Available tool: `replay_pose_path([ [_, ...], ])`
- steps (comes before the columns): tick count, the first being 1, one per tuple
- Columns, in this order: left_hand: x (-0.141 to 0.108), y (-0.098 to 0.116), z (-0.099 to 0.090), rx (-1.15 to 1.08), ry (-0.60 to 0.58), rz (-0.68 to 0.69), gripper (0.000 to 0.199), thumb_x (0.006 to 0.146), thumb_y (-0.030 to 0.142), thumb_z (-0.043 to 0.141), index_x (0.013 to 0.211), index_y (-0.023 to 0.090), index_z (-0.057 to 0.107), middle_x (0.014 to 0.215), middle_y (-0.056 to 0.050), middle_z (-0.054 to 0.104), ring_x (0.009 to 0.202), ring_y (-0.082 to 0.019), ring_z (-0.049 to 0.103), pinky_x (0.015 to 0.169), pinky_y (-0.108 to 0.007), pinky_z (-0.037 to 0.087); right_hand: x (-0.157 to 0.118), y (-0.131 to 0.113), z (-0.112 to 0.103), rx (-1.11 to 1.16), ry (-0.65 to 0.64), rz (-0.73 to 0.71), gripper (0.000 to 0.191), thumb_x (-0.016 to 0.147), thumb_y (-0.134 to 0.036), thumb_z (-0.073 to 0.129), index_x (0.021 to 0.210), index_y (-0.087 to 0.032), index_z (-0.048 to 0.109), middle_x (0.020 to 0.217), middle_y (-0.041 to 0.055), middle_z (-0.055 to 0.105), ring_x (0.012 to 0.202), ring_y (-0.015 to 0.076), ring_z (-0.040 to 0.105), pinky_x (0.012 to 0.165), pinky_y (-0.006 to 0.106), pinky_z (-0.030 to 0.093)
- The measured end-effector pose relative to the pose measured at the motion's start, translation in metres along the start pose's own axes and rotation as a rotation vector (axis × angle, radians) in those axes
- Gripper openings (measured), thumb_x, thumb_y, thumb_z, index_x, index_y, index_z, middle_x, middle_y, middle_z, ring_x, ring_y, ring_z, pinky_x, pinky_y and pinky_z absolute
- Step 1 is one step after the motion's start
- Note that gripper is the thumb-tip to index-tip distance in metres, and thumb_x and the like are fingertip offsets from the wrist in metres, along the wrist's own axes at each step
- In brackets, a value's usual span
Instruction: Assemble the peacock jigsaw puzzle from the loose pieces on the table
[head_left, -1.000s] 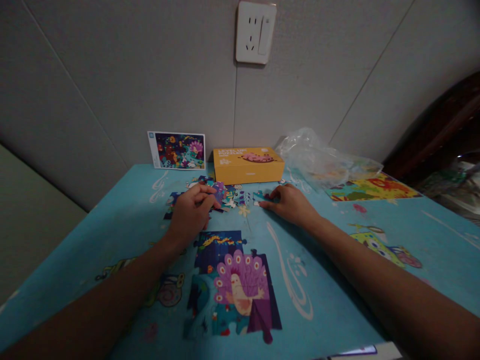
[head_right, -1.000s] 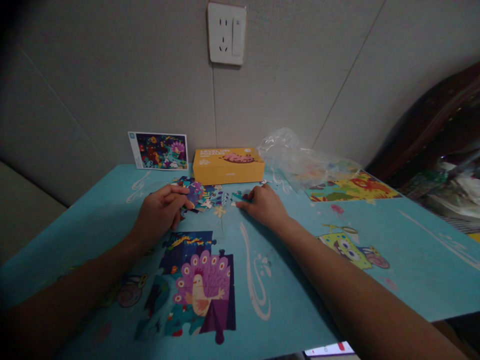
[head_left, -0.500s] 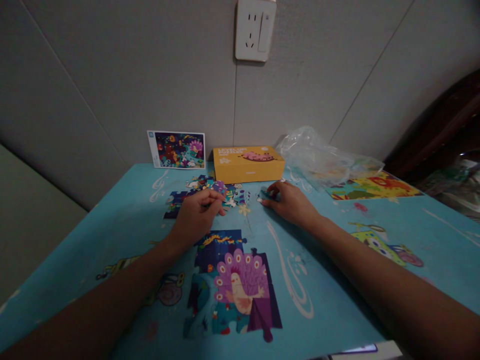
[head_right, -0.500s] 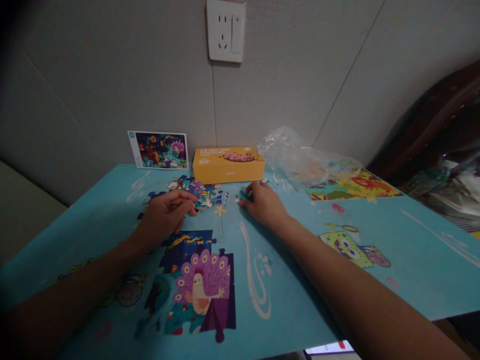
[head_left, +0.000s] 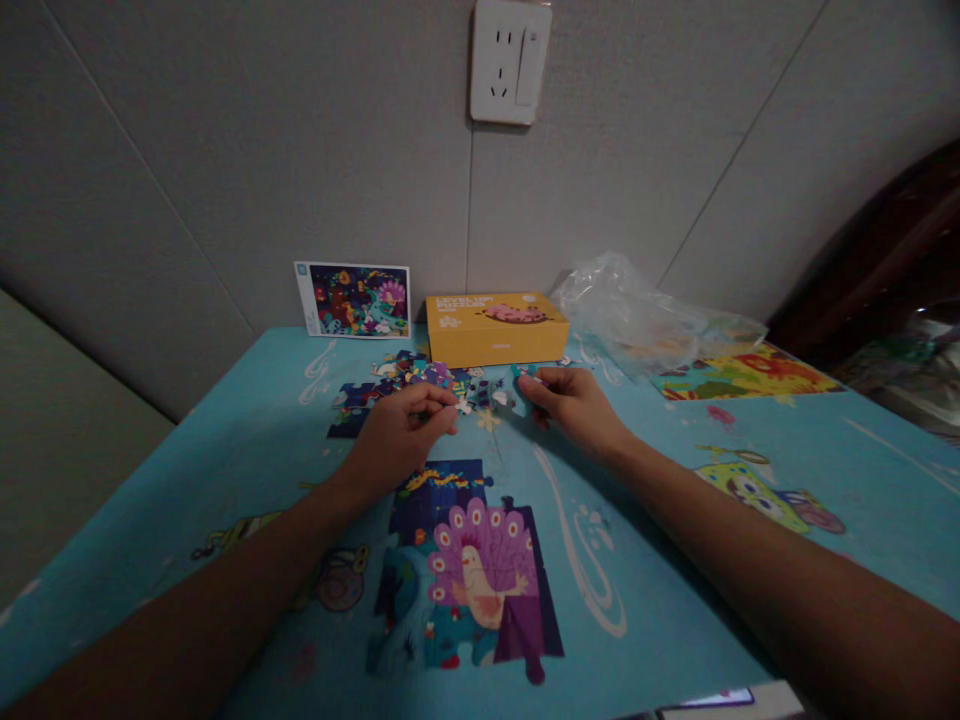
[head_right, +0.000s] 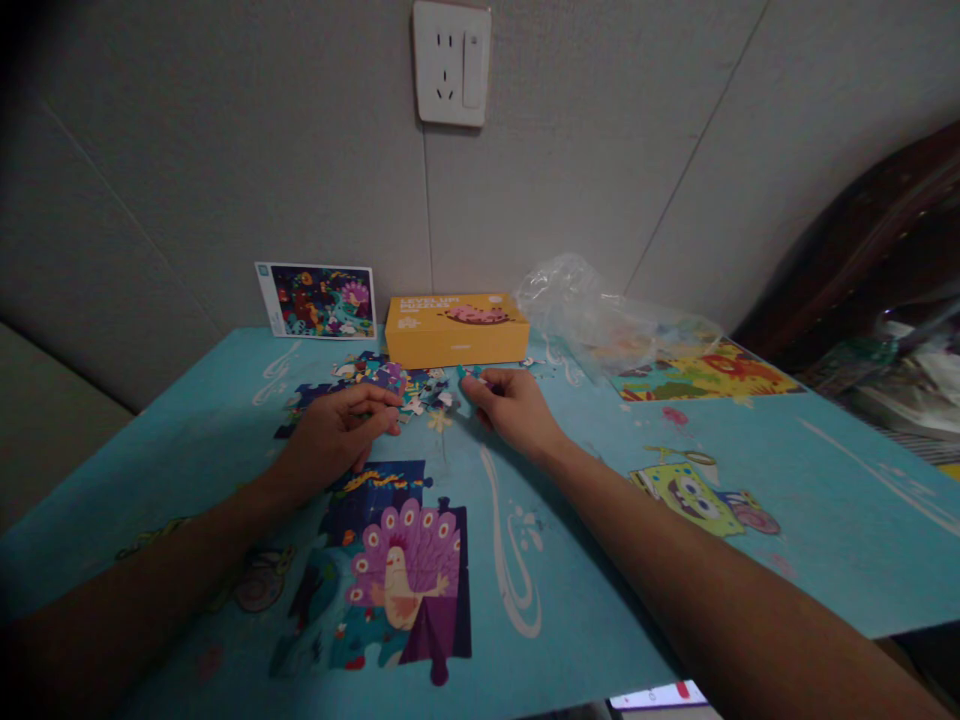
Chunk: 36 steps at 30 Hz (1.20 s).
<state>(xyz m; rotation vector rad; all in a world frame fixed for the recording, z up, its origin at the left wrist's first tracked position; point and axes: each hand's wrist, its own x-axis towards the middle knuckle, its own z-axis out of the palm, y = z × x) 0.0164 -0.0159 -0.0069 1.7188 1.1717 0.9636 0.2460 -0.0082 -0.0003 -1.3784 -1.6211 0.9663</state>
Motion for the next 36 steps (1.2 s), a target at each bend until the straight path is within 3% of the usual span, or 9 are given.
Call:
replay_pose_path([
  [3, -0.001, 0.0, 0.002, 0.03, -0.072, 0.009, 0.024, 0.08, 0.037, 0.063, 0.095, 0.018, 0.065, 0.075, -0.001, 0.069, 0.034, -0.005, 0.047, 0.033, -0.018, 0.034, -0.008, -0.006, 0.01, 0.221, -0.218, 0.04, 0.047, 0.08, -0.063, 0.058, 0.065, -0.019, 0.051, 0.058, 0.0005, 0.058, 0.046, 0.0097, 0.048, 0.049, 0.027, 0.036],
  [6, -0.003, 0.0, 0.003, 0.038, -0.153, -0.004, 0.019, 0.08, 0.037, 0.064, 0.086, 0.019, 0.064, 0.072, -0.001, 0.07, 0.034, -0.006, 0.047, 0.034, -0.018, 0.034, -0.014, -0.009, 0.016, 0.234, -0.369, 0.088, 0.048, 0.077, -0.063, 0.061, 0.065, -0.019, 0.051, 0.062, 0.0022, 0.062, 0.046, 0.0095, 0.052, 0.048, 0.026, 0.038],
  [11, -0.006, 0.003, 0.002, 0.098, -0.262, 0.066, 0.021, 0.082, 0.033, 0.059, 0.068, 0.018, 0.064, 0.055, 0.001, 0.064, 0.035, -0.006, 0.043, 0.038, -0.018, 0.029, -0.016, -0.008, 0.015, 0.189, -0.365, 0.033, 0.031, 0.075, -0.044, 0.071, 0.084, -0.018, 0.055, 0.052, -0.0078, 0.047, 0.041, 0.0065, 0.037, 0.042, 0.022, 0.026],
  [15, -0.007, 0.005, 0.001, 0.163, -0.279, 0.122, 0.031, 0.085, 0.032, 0.054, 0.059, 0.018, 0.063, 0.048, 0.001, 0.059, 0.037, -0.007, 0.04, 0.04, -0.019, 0.026, -0.017, -0.009, 0.009, -0.003, -0.508, -0.098, 0.017, 0.074, -0.028, 0.068, 0.083, -0.015, 0.061, 0.055, -0.0076, 0.043, 0.048, 0.0065, 0.033, 0.047, 0.022, 0.024],
  [19, -0.007, 0.004, 0.002, 0.138, -0.291, 0.111, 0.026, 0.083, 0.031, 0.054, 0.063, 0.019, 0.064, 0.056, 0.0, 0.065, 0.044, -0.009, 0.049, 0.046, -0.02, 0.034, -0.021, -0.013, 0.008, -0.169, -0.544, -0.183, 0.011, 0.076, -0.025, 0.064, 0.082, -0.015, 0.064, 0.059, -0.0067, 0.042, 0.053, 0.0075, 0.034, 0.05, 0.022, 0.027],
  [24, -0.006, 0.001, 0.002, 0.137, -0.301, 0.095, 0.024, 0.083, 0.032, 0.055, 0.066, 0.019, 0.064, 0.057, -0.001, 0.067, 0.047, -0.01, 0.053, 0.048, -0.021, 0.035, -0.021, -0.014, 0.01, -0.178, -0.544, -0.182, 0.014, 0.076, -0.028, 0.064, 0.083, -0.015, 0.066, 0.058, -0.0067, 0.041, 0.052, 0.0081, 0.033, 0.05, 0.023, 0.027],
  [27, -0.006, -0.003, 0.002, 0.197, -0.284, 0.12, 0.027, 0.086, 0.033, 0.054, 0.065, 0.019, 0.065, 0.056, 0.0, 0.066, 0.043, -0.008, 0.046, 0.045, -0.02, 0.029, -0.013, -0.006, 0.006, -0.187, -0.444, -0.169, 0.015, 0.079, -0.029, 0.06, 0.081, -0.015, 0.065, 0.058, -0.005, 0.045, 0.053, 0.0094, 0.037, 0.05, 0.024, 0.028],
  [32, -0.005, -0.005, 0.002, 0.204, -0.279, 0.114, 0.025, 0.085, 0.031, 0.056, 0.066, 0.018, 0.066, 0.056, 0.0, 0.066, 0.043, -0.008, 0.044, 0.044, -0.02, 0.028, 0.01, 0.012, -0.017, -0.508, 0.112, -0.041, 0.019, 0.081, -0.024, 0.055, 0.089, -0.013, 0.068, 0.071, 0.0036, 0.063, 0.062, 0.0152, 0.053, 0.059, 0.027, 0.036],
  [36, -0.006, -0.001, 0.001, 0.206, -0.282, 0.12, 0.026, 0.085, 0.03, 0.056, 0.064, 0.018, 0.065, 0.055, 0.001, 0.065, 0.042, -0.007, 0.043, 0.044, -0.02, 0.027, 0.021, 0.024, -0.033, -0.769, 0.293, 0.041, 0.031, 0.078, -0.028, 0.065, 0.105, -0.012, 0.07, 0.096, 0.0128, 0.07, 0.087, 0.0248, 0.062, 0.078, 0.032, 0.044],
])
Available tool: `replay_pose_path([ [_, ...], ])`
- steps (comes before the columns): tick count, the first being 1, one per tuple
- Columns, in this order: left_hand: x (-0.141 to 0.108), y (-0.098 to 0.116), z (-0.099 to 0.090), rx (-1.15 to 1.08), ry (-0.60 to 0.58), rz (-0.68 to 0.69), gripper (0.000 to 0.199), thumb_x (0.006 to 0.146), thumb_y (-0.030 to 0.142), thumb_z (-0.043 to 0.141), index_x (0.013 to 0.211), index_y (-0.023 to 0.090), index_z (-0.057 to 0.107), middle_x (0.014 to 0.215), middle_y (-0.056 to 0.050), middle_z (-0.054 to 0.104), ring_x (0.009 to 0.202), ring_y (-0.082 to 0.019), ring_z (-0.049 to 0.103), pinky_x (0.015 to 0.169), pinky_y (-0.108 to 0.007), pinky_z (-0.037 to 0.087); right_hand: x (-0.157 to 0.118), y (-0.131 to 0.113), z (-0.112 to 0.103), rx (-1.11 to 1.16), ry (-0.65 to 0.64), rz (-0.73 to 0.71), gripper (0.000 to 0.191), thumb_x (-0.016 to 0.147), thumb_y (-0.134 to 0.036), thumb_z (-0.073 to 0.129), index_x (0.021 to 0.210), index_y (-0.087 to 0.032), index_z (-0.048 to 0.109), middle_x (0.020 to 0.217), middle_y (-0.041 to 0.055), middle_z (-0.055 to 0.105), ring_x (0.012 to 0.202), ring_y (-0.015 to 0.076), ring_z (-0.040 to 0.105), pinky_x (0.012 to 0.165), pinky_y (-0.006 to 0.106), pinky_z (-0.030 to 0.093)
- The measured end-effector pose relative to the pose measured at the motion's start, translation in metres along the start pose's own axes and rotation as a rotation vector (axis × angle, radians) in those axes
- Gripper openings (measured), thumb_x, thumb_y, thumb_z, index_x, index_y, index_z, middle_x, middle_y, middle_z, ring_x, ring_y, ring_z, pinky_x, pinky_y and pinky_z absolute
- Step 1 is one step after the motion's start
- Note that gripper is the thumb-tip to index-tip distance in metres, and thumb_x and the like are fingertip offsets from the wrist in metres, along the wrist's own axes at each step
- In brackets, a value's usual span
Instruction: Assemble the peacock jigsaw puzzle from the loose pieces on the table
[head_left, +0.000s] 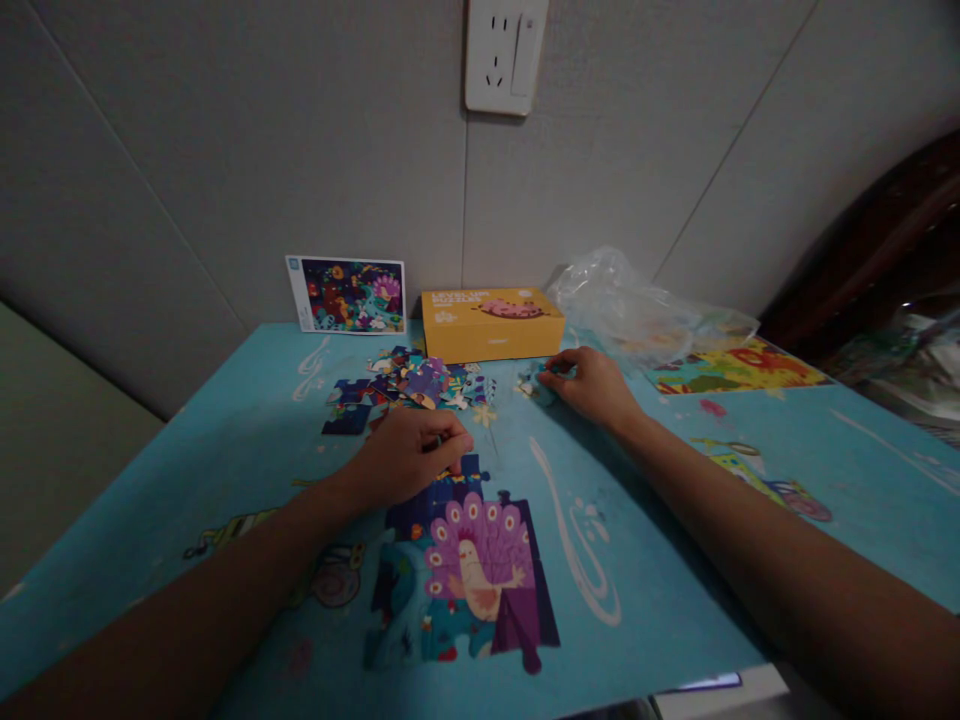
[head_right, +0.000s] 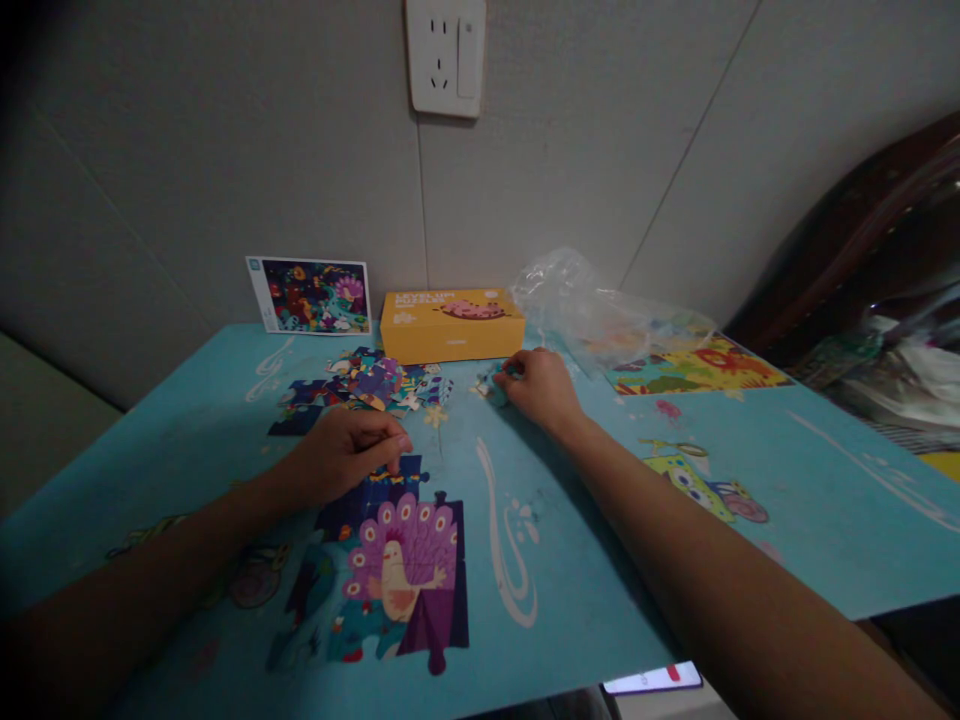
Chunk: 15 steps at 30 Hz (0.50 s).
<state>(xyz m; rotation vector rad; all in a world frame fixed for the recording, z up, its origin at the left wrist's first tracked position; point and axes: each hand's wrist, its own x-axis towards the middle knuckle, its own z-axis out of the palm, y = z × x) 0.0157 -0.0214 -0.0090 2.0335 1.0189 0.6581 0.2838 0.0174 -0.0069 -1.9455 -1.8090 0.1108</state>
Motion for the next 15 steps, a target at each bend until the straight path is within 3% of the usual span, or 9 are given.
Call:
replay_pose_path([
  [4, 0.0, 0.003, 0.0, -0.01, 0.003, 0.012, 0.026, 0.085, 0.03, 0.056, 0.064, 0.018, 0.065, 0.056, 0.001, 0.066, 0.042, -0.008, 0.045, 0.044, -0.02, 0.029, 0.003, 0.011, 0.004, -0.132, 0.172, 0.099, 0.065, 0.082, -0.037, 0.064, 0.138, -0.006, 0.049, 0.12, 0.0239, 0.061, 0.114, 0.0342, 0.055, 0.095, 0.041, 0.041],
  [7, -0.001, 0.003, 0.001, -0.004, 0.013, 0.016, 0.026, 0.084, 0.03, 0.056, 0.062, 0.019, 0.065, 0.053, 0.001, 0.065, 0.041, -0.007, 0.044, 0.043, -0.02, 0.029, 0.004, 0.015, 0.005, -0.212, 0.094, 0.181, 0.059, 0.088, -0.043, 0.056, 0.135, -0.007, 0.052, 0.124, 0.0263, 0.059, 0.118, 0.0381, 0.053, 0.095, 0.046, 0.041],
  [10, -0.001, 0.002, 0.001, 0.01, 0.007, 0.02, 0.026, 0.084, 0.029, 0.055, 0.063, 0.018, 0.064, 0.054, 0.001, 0.065, 0.041, -0.007, 0.044, 0.044, -0.02, 0.029, 0.007, 0.015, 0.004, -0.25, 0.003, 0.207, 0.049, 0.087, -0.04, 0.057, 0.128, -0.013, 0.059, 0.124, 0.0218, 0.062, 0.116, 0.0364, 0.056, 0.092, 0.044, 0.043],
  [15, 0.0, 0.0, 0.0, 0.036, -0.01, 0.039, 0.026, 0.085, 0.029, 0.053, 0.066, 0.016, 0.065, 0.057, 0.0, 0.068, 0.044, -0.006, 0.046, 0.045, -0.02, 0.032, 0.01, 0.014, 0.005, -0.238, 0.007, 0.282, 0.06, 0.085, -0.033, 0.063, 0.138, -0.01, 0.046, 0.122, 0.0194, 0.065, 0.112, 0.0324, 0.06, 0.091, 0.04, 0.045],
])
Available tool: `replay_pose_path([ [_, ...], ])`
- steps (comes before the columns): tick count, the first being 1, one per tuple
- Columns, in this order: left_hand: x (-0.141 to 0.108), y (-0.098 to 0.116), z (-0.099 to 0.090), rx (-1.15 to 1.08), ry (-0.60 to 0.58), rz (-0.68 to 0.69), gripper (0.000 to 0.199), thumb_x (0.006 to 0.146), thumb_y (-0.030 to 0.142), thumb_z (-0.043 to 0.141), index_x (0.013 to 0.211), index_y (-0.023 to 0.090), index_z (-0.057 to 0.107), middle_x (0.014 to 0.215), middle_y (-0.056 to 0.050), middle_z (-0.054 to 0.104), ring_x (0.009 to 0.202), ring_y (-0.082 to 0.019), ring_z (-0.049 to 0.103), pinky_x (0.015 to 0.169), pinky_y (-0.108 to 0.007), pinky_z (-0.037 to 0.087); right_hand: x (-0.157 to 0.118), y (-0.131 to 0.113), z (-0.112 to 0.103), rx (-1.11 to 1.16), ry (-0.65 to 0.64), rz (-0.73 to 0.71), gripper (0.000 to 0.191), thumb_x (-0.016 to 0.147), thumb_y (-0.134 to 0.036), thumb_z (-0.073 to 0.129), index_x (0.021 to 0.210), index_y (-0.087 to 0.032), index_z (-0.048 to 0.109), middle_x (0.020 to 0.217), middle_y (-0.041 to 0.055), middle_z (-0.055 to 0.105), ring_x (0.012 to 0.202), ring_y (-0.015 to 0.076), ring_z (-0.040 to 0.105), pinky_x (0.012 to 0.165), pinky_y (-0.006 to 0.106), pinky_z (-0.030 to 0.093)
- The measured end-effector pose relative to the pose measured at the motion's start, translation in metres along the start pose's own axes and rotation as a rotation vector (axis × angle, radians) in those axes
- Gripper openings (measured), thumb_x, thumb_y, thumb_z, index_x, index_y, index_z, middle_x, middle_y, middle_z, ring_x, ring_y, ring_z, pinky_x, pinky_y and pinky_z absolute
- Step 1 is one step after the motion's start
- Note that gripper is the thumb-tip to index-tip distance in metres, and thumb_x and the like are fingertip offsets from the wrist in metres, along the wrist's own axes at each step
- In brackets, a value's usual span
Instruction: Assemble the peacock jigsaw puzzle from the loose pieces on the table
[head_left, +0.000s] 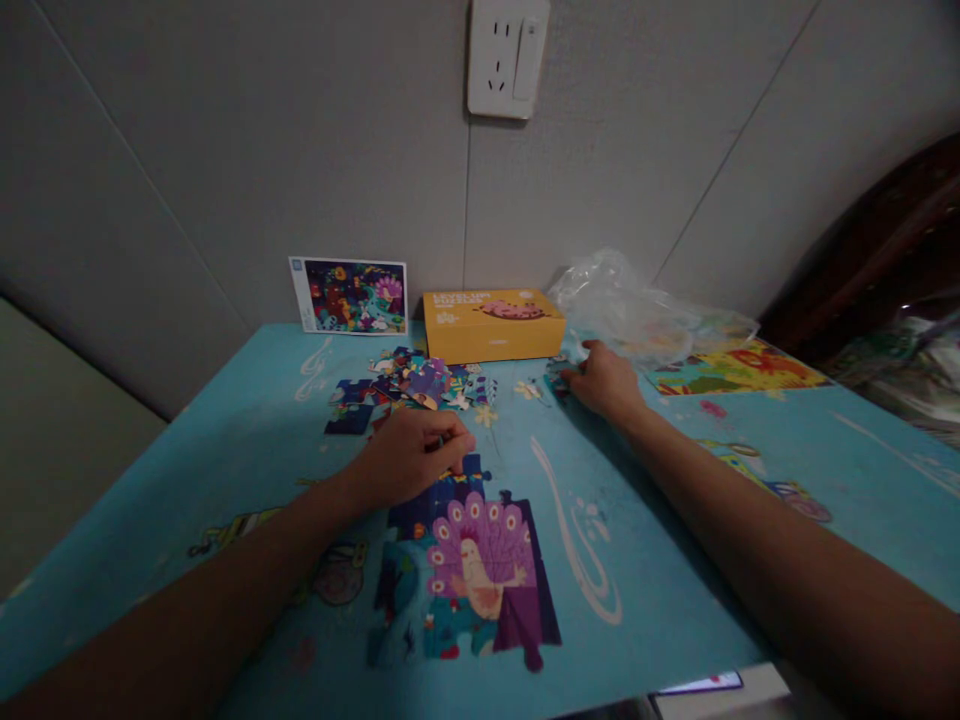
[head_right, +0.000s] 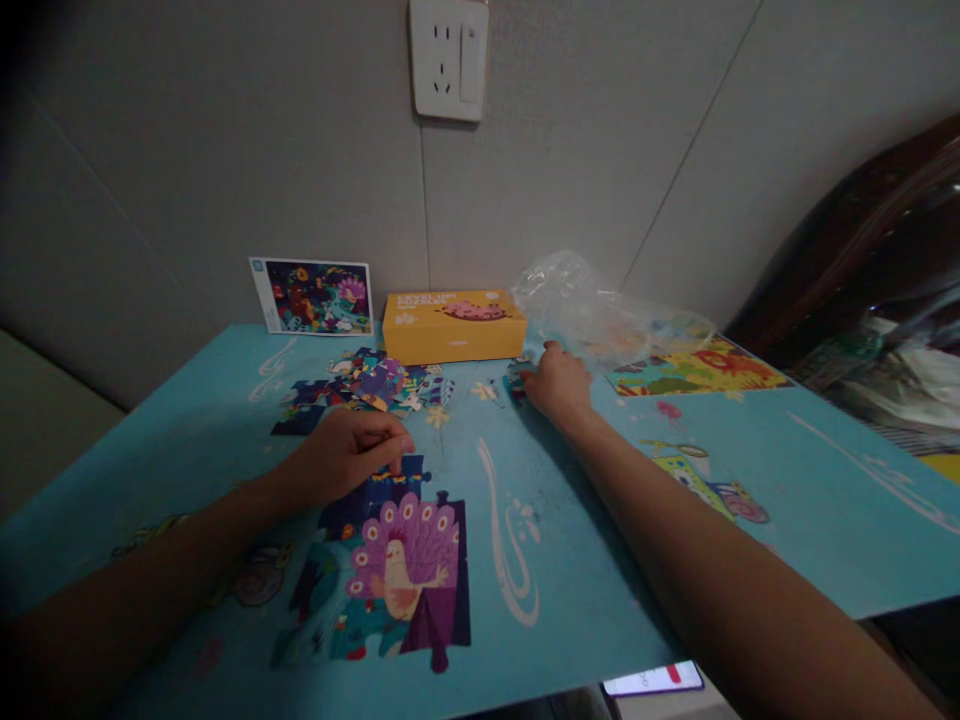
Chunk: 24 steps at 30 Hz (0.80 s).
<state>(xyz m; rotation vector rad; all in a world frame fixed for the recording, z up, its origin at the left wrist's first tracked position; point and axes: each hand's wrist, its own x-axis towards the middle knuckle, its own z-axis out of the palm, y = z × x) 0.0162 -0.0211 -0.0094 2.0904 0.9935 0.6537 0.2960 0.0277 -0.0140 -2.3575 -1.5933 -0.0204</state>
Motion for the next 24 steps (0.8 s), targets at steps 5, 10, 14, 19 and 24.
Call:
replay_pose_path([
  [5, 0.0, -0.001, 0.0, 0.01, 0.005, 0.008, 0.027, 0.085, 0.029, 0.053, 0.065, 0.016, 0.065, 0.056, 0.001, 0.067, 0.042, -0.005, 0.044, 0.044, -0.02, 0.03, -0.001, 0.001, 0.0, -0.02, -0.002, -0.018, 0.053, 0.086, -0.031, 0.061, 0.134, -0.01, 0.051, 0.117, 0.0204, 0.067, 0.11, 0.0336, 0.061, 0.087, 0.041, 0.046],
  [10, 0.0, 0.0, 0.0, 0.032, 0.038, 0.013, 0.027, 0.085, 0.029, 0.054, 0.064, 0.016, 0.065, 0.051, 0.002, 0.063, 0.04, -0.005, 0.042, 0.042, -0.019, 0.028, -0.011, -0.011, -0.008, 0.139, 0.074, -0.259, 0.027, 0.088, -0.02, 0.053, 0.108, -0.013, 0.07, 0.101, 0.0133, 0.072, 0.094, 0.0251, 0.065, 0.085, 0.035, 0.045],
  [14, 0.002, -0.001, -0.004, 0.006, 0.265, 0.004, 0.022, 0.086, 0.032, 0.057, 0.077, 0.016, 0.068, 0.06, 0.001, 0.066, 0.049, -0.008, 0.054, 0.046, -0.018, 0.037, -0.028, -0.029, -0.005, 0.275, 0.028, -0.739, 0.032, 0.091, -0.036, 0.058, 0.113, -0.016, 0.07, 0.117, 0.013, 0.069, 0.108, 0.0263, 0.059, 0.096, 0.04, 0.041],
  [19, 0.005, -0.003, -0.01, 0.029, 0.461, -0.035, 0.02, 0.085, 0.032, 0.059, 0.083, 0.016, 0.069, 0.071, 0.0, 0.069, 0.06, -0.011, 0.061, 0.052, -0.019, 0.044, -0.036, -0.038, 0.008, 0.232, -0.135, -0.893, 0.039, 0.092, -0.043, 0.059, 0.124, -0.022, 0.065, 0.132, 0.012, 0.062, 0.121, 0.0309, 0.051, 0.098, 0.048, 0.037],
  [24, 0.006, -0.003, -0.006, 0.08, 0.416, -0.009, 0.017, 0.083, 0.03, 0.059, 0.084, 0.017, 0.07, 0.076, -0.001, 0.072, 0.062, -0.012, 0.063, 0.053, -0.019, 0.046, -0.03, -0.037, 0.008, 0.333, -0.128, -0.907, 0.017, 0.088, -0.032, 0.065, 0.097, -0.018, 0.07, 0.109, 0.0086, 0.07, 0.106, 0.0248, 0.058, 0.095, 0.041, 0.038],
])
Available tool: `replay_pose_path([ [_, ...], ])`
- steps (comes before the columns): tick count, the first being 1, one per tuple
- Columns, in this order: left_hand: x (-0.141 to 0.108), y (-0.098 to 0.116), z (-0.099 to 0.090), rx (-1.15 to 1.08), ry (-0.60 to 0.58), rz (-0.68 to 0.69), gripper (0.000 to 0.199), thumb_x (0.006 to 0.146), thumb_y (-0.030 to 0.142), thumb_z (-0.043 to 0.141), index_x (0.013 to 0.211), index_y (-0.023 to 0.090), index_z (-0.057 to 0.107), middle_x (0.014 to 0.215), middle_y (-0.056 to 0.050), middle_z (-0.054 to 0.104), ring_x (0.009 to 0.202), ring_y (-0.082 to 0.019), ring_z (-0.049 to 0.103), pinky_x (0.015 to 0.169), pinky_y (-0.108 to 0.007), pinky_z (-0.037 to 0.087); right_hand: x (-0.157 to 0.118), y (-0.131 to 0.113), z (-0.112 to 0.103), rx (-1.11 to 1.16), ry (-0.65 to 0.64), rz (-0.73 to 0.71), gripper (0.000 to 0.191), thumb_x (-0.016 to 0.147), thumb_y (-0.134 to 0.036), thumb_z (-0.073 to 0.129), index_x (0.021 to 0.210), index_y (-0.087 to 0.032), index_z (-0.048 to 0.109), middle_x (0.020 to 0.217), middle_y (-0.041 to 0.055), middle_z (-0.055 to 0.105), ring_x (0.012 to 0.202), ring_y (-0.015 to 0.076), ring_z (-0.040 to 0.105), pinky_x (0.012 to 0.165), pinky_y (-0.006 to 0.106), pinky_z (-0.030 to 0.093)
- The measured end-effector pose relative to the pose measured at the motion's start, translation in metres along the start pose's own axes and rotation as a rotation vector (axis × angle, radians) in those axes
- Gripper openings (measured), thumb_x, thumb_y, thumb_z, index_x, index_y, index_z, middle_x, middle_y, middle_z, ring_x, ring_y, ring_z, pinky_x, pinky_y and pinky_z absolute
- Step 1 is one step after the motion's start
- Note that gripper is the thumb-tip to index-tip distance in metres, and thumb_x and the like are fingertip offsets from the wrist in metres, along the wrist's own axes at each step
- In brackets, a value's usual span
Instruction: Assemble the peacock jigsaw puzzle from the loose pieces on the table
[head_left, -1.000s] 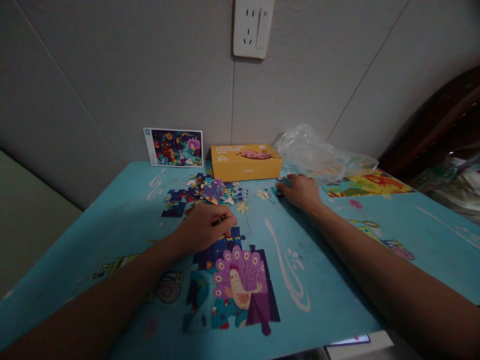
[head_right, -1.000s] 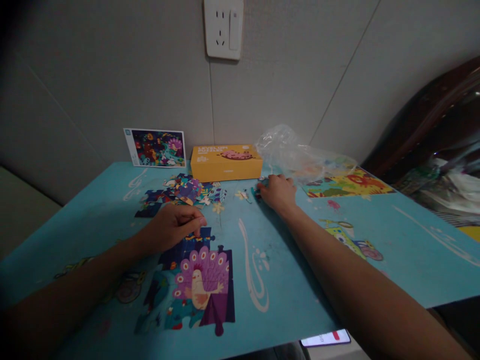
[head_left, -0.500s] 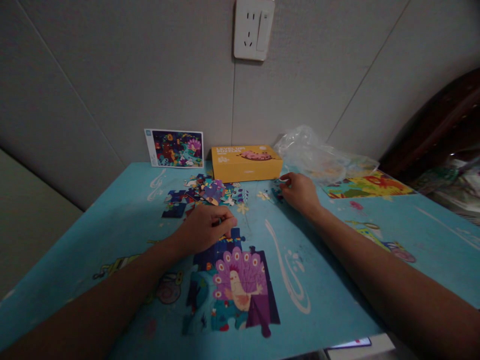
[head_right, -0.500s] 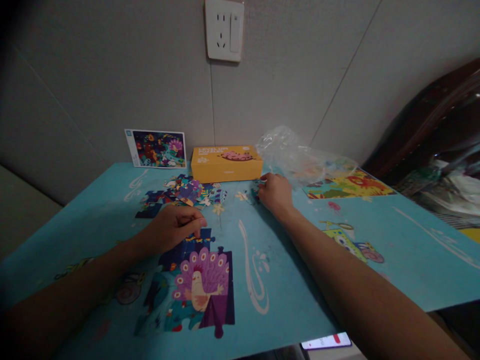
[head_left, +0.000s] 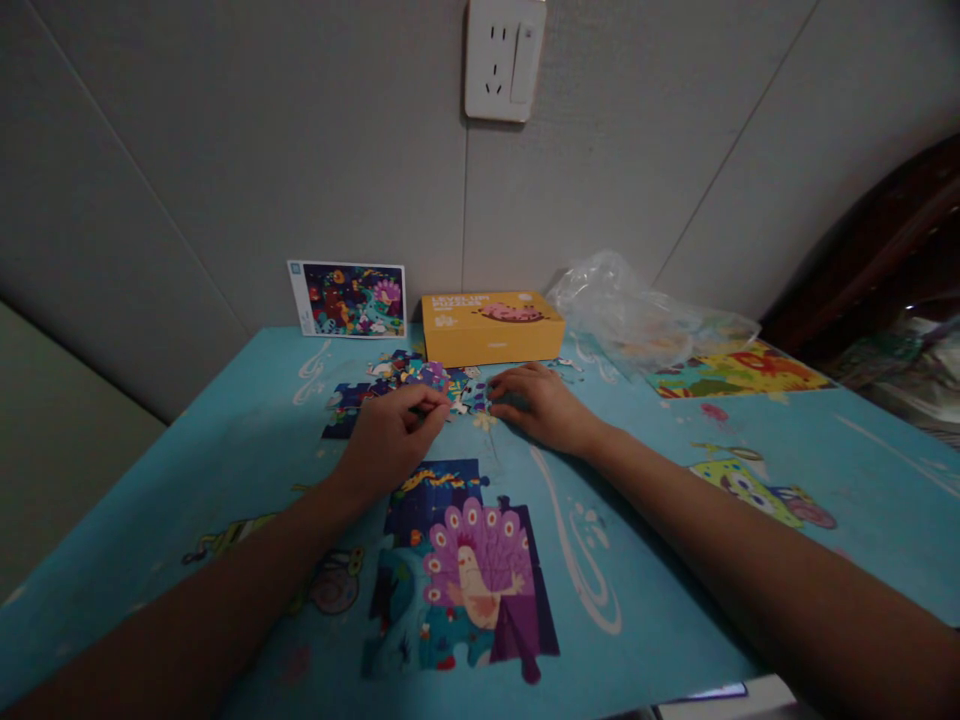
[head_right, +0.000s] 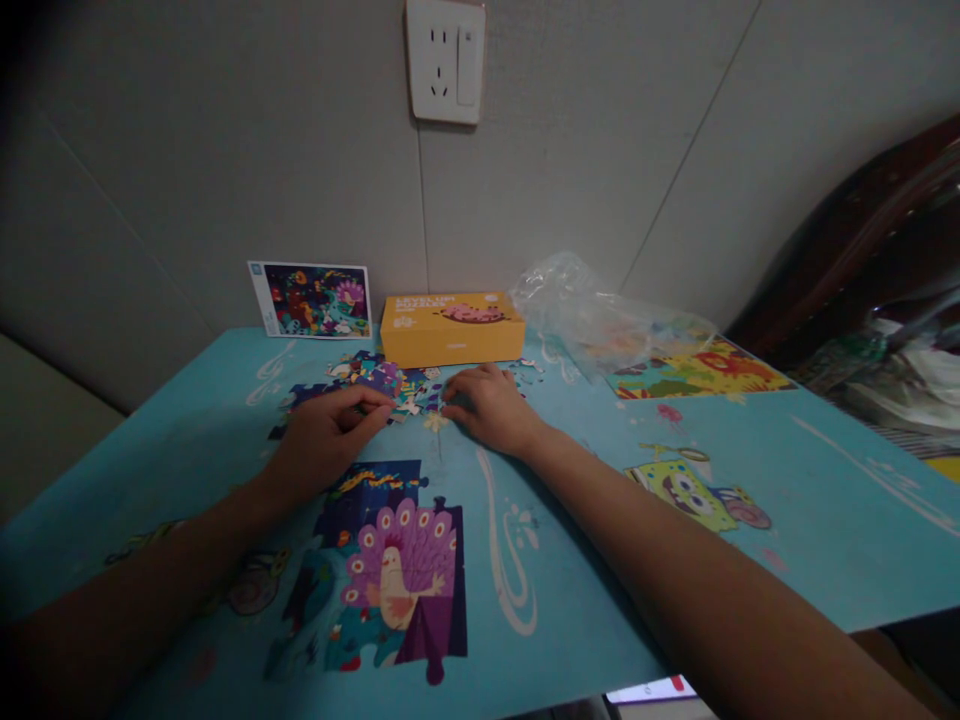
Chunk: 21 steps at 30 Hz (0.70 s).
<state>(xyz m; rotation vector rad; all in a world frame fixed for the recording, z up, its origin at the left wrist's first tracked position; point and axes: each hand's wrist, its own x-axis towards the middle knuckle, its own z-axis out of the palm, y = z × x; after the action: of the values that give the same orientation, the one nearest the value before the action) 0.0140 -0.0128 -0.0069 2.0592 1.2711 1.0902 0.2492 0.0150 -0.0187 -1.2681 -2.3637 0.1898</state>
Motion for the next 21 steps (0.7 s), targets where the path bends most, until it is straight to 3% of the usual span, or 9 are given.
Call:
replay_pose_path([
  [3, -0.001, 0.0, 0.002, 0.01, -0.021, 0.012, 0.015, 0.083, 0.027, 0.059, 0.084, 0.017, 0.07, 0.077, -0.001, 0.072, 0.066, -0.013, 0.064, 0.057, -0.02, 0.049, 0.0, -0.003, 0.0, 0.018, 0.016, 0.031, 0.014, 0.086, -0.026, 0.067, 0.098, -0.018, 0.068, 0.102, 0.0074, 0.07, 0.101, 0.0246, 0.058, 0.093, 0.04, 0.039],
  [10, 0.0, 0.0, 0.002, 0.009, -0.041, 0.053, 0.014, 0.083, 0.025, 0.059, 0.084, 0.017, 0.07, 0.075, -0.001, 0.072, 0.064, -0.012, 0.065, 0.059, -0.02, 0.05, -0.003, -0.019, 0.006, 0.023, 0.025, 0.111, 0.054, 0.085, -0.038, 0.068, 0.131, -0.015, 0.054, 0.122, 0.0144, 0.064, 0.112, 0.0312, 0.055, 0.094, 0.047, 0.04],
  [14, 0.001, 0.0, 0.003, 0.011, -0.044, 0.063, 0.014, 0.082, 0.024, 0.059, 0.083, 0.017, 0.071, 0.075, -0.001, 0.072, 0.061, -0.011, 0.063, 0.056, -0.019, 0.049, -0.001, -0.023, 0.007, 0.122, 0.058, 0.174, 0.053, 0.076, -0.028, 0.075, 0.125, -0.015, 0.057, 0.107, 0.0118, 0.068, 0.097, 0.0255, 0.059, 0.085, 0.039, 0.044],
  [18, 0.0, -0.001, 0.004, 0.005, -0.055, 0.061, 0.015, 0.082, 0.024, 0.058, 0.085, 0.017, 0.071, 0.073, 0.0, 0.071, 0.056, -0.009, 0.059, 0.053, -0.018, 0.045, -0.002, -0.021, 0.0, 0.384, 0.102, 0.242, 0.019, 0.083, -0.021, 0.06, 0.1, -0.015, 0.066, 0.078, 0.004, 0.066, 0.071, 0.0157, 0.057, 0.07, 0.03, 0.043],
  [21, -0.002, -0.001, 0.004, -0.011, -0.078, 0.051, 0.016, 0.083, 0.025, 0.058, 0.086, 0.016, 0.07, 0.071, 0.0, 0.07, 0.051, -0.008, 0.055, 0.048, -0.017, 0.041, -0.004, -0.024, -0.008, 0.624, 0.038, 0.195, 0.013, 0.083, -0.024, 0.059, 0.084, -0.013, 0.067, 0.069, 0.0021, 0.064, 0.062, 0.012, 0.052, 0.063, 0.027, 0.04],
])
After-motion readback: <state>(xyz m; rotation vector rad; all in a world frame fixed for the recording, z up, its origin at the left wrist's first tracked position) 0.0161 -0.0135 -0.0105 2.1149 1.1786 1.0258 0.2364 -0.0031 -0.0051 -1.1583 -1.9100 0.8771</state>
